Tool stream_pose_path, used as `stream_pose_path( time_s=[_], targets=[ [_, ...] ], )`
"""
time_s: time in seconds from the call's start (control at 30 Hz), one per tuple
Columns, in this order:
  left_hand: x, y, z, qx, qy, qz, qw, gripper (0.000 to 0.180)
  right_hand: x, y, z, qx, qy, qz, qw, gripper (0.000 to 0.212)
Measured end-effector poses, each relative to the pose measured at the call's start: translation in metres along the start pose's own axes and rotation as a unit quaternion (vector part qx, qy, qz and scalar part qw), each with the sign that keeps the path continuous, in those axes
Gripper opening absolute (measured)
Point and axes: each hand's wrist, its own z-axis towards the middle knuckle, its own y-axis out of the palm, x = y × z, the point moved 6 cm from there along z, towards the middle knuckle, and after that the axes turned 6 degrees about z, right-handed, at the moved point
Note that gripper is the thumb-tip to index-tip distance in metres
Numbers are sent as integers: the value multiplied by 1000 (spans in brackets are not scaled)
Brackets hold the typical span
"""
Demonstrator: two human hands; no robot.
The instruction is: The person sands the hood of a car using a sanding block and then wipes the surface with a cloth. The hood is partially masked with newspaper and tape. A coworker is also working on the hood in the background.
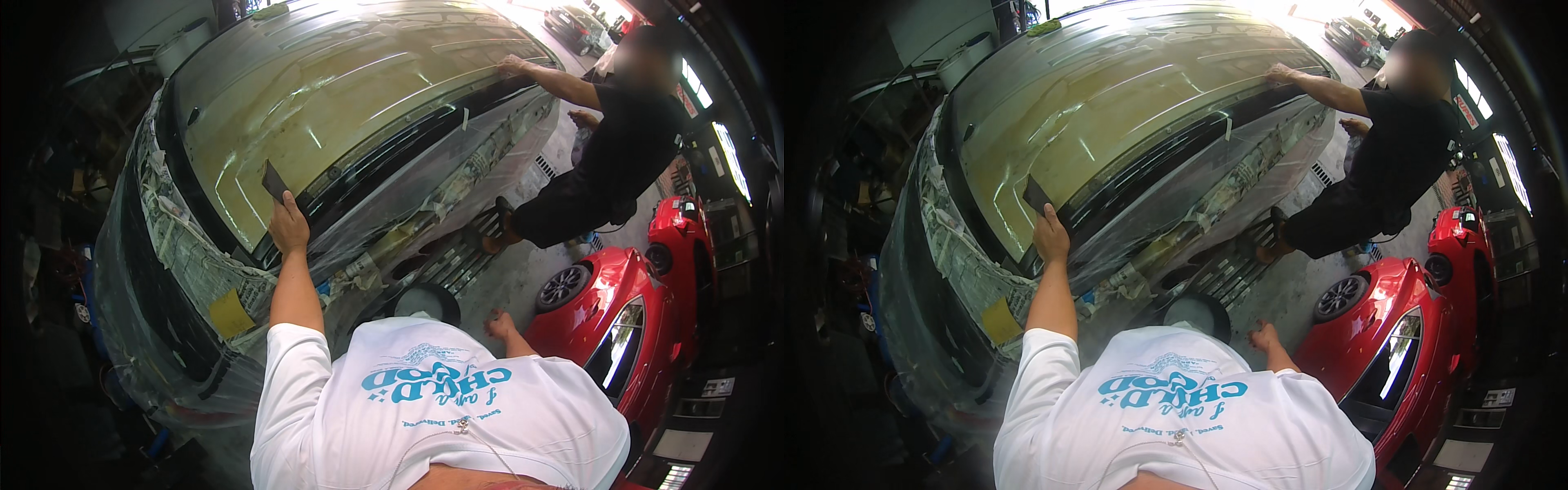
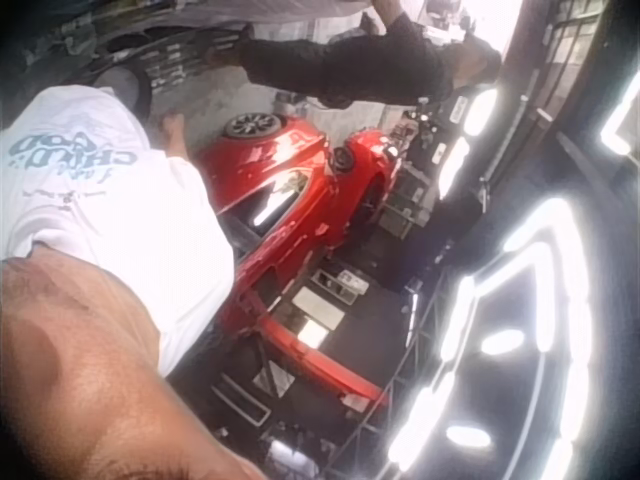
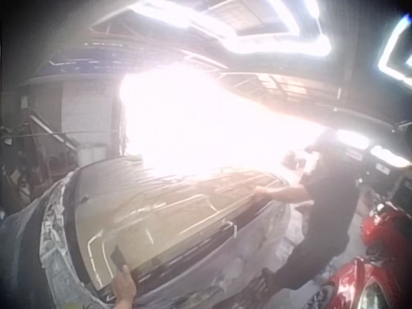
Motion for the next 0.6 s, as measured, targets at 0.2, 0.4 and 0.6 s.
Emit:
stream_pose_path(
  time_s=[0.2, 0.4, 0.6],
  targets=[
    [0, -1, 0, -18, -19, 15, 1000, 63, -13, -4, -8, 0, -8, -4, 1000, 72],
    [2, -2, -1, -4, -11, 8, 1000, 64, -12, -1, -11, 14, -10, -22, 1000, 74],
    [-4, 4, 0, 5, 19, -3, 1000, 56, -13, 3, -18, 15, 9, 1, 1000, 75]
  ],
)
